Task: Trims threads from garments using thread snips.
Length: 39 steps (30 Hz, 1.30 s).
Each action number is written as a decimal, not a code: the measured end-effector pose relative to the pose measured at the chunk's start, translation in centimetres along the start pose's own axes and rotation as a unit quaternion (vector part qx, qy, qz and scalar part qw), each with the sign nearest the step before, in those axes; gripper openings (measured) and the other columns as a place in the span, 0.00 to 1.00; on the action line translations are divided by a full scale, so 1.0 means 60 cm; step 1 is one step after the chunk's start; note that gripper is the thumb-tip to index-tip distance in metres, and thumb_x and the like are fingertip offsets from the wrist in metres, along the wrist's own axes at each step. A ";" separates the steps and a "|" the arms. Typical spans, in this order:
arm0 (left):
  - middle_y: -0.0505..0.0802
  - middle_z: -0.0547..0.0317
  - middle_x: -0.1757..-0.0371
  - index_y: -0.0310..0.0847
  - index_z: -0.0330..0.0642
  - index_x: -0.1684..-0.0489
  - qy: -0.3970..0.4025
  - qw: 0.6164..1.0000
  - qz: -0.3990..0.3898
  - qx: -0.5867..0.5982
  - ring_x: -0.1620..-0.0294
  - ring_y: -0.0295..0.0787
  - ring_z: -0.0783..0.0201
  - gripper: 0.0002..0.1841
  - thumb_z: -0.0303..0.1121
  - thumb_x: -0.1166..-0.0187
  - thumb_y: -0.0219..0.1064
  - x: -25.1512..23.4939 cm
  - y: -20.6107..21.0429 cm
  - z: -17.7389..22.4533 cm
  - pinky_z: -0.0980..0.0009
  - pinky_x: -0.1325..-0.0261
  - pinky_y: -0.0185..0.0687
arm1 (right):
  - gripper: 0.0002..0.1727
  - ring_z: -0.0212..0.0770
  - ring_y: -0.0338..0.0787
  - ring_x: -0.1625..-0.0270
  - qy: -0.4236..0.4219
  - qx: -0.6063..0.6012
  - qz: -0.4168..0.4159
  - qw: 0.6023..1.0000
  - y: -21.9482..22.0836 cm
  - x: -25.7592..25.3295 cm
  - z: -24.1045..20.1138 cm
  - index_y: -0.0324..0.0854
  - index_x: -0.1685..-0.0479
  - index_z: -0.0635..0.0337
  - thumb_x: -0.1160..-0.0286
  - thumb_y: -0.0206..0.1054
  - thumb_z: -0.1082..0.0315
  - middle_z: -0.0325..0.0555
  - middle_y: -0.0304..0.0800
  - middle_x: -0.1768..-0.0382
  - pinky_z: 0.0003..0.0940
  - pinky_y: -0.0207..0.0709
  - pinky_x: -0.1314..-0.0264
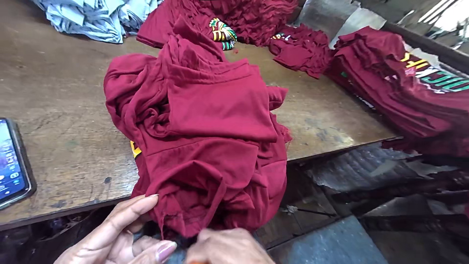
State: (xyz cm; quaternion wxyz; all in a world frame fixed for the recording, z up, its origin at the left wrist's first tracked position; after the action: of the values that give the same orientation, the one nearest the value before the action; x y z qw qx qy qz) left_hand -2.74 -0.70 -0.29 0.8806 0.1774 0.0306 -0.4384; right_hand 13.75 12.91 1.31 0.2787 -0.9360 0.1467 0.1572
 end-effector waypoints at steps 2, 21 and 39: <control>0.88 0.47 0.32 0.80 0.29 0.29 -0.026 0.999 -0.014 0.013 0.39 0.90 0.54 0.33 0.20 0.41 0.83 -0.002 -0.005 0.013 0.62 0.44 0.93 | 0.28 0.38 0.90 0.58 0.010 0.093 0.081 0.992 -0.019 0.003 0.007 0.89 0.48 0.67 0.09 0.54 0.50 0.51 0.92 0.61 0.32 0.85 0.55; 0.84 0.41 0.25 0.71 0.25 0.21 -0.076 0.992 -0.025 0.098 0.31 0.87 0.52 0.41 0.17 0.44 0.82 0.009 0.010 0.028 0.62 0.45 0.94 | 0.16 0.36 0.84 0.72 -0.126 0.325 0.175 0.921 -0.006 -0.029 0.027 0.91 0.60 0.63 0.15 0.65 0.60 0.42 0.87 0.76 0.29 0.76 0.70; 0.81 0.36 0.23 0.66 0.21 0.20 -0.099 0.988 0.028 0.112 0.42 0.93 0.49 0.41 0.17 0.40 0.79 0.016 0.007 0.028 0.61 0.56 0.96 | 0.07 0.30 0.88 0.65 -0.045 0.144 0.207 0.967 0.002 -0.020 0.055 0.90 0.62 0.61 0.28 0.71 0.67 0.41 0.92 0.70 0.25 0.83 0.62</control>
State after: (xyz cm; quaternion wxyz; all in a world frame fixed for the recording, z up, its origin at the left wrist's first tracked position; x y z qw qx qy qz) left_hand -1.99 -1.78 1.22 0.8660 0.2316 -0.1108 -0.4292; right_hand 11.92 14.91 -0.91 0.3778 -0.8272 0.3459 0.2309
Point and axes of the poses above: each hand's wrist, its own x-axis away from the middle knuckle, its own y-axis out of the palm, z = x × y, the point moved 1 cm from there along -x, towards the middle knuckle
